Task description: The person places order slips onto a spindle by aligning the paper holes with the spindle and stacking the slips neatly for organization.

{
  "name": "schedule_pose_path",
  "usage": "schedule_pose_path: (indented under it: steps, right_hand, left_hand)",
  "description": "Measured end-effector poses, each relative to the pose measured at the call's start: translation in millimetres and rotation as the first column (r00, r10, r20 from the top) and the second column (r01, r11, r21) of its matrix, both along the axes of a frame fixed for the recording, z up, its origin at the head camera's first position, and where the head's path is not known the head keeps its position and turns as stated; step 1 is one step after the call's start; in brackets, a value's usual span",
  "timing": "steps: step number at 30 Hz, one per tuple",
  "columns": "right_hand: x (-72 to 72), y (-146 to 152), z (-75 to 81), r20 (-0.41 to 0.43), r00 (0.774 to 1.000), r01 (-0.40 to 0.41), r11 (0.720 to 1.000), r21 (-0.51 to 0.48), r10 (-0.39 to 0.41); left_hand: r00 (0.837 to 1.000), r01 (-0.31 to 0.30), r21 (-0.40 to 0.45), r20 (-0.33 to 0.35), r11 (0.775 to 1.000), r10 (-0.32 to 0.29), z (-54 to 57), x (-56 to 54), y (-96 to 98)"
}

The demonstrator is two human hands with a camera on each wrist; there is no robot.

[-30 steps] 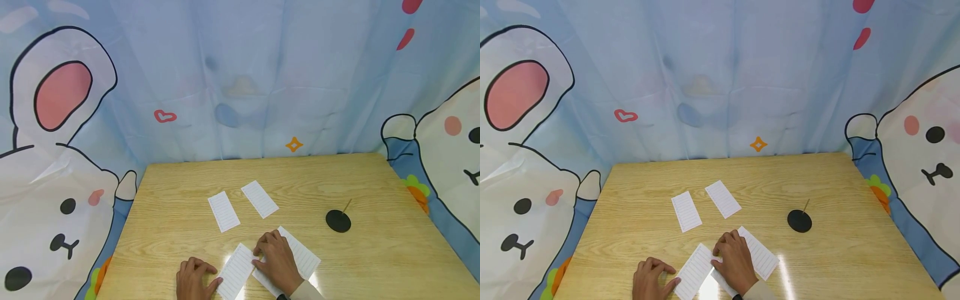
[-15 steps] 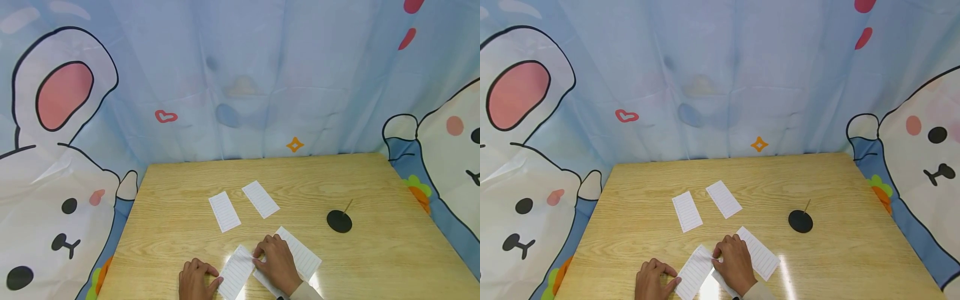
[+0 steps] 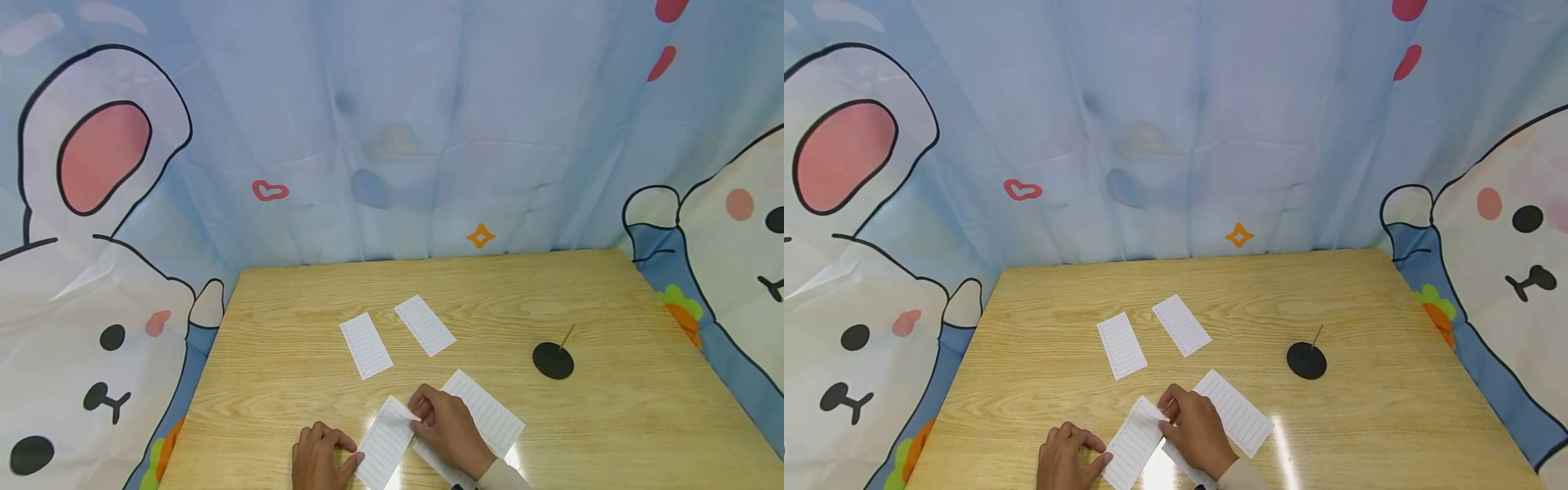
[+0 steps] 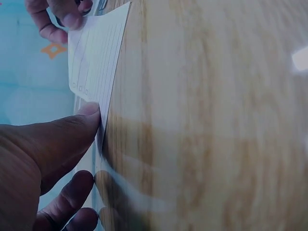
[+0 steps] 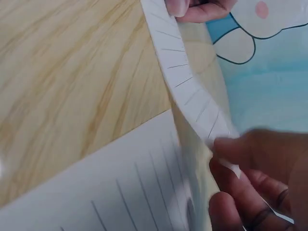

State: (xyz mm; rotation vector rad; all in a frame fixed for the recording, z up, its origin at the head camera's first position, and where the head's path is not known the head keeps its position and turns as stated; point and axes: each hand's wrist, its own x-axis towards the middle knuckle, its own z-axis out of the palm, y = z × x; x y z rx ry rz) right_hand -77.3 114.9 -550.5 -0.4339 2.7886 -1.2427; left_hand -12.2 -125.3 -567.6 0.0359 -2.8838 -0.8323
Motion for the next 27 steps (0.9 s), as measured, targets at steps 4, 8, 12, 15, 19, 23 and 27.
schedule_pose_path:
  steps: [4, 8, 12, 15, 19, 23, 27]
  right_hand:
    - [-0.7, 1, -0.5, 0.061, 0.998, 0.008, 0.999, -0.043, -0.005]
    - [-2.2, 3, -0.7, 0.080, 0.997, -0.003, 0.999, -0.047, 0.006]
    - [-3.9, 4, 0.5, 0.077, 0.997, -0.017, 0.999, -0.048, 0.021]
    - [-4.5, 5, 1.7, 0.066, 0.997, -0.026, 0.998, -0.059, 0.030]
    - [-6.0, 6, 3.3, 0.080, 0.995, -0.045, 0.994, -0.098, 0.053]
    - [-8.1, 9, 5.8, 0.129, 0.990, -0.046, 0.990, -0.130, 0.063]
    - [-10.3, 12, 8.5, 0.174, 0.982, -0.039, 0.986, -0.162, 0.068]
  left_hand:
    - [1.000, 0.000, -0.001, 0.006, 1.000, 0.000, 0.2, 0.3, 0.1]
    - [1.000, 0.000, 0.001, 0.010, 1.000, 0.000, 0.3, 0.0, 0.2]
    - [1.000, -0.001, 0.001, 0.012, 1.000, 0.001, 0.4, 0.2, 0.4]
    - [1.000, -0.003, 0.000, 0.007, 1.000, 0.003, 0.0, 0.3, 0.2]
    - [1.000, -0.005, 0.016, 0.012, 1.000, 0.005, -1.1, 0.3, -1.1]
    - [0.999, -0.001, 0.081, 0.038, 0.997, -0.002, -1.4, 0.0, -4.0]
    - [0.998, -0.004, 0.205, 0.062, 0.979, -0.009, 1.7, 0.2, -6.6]
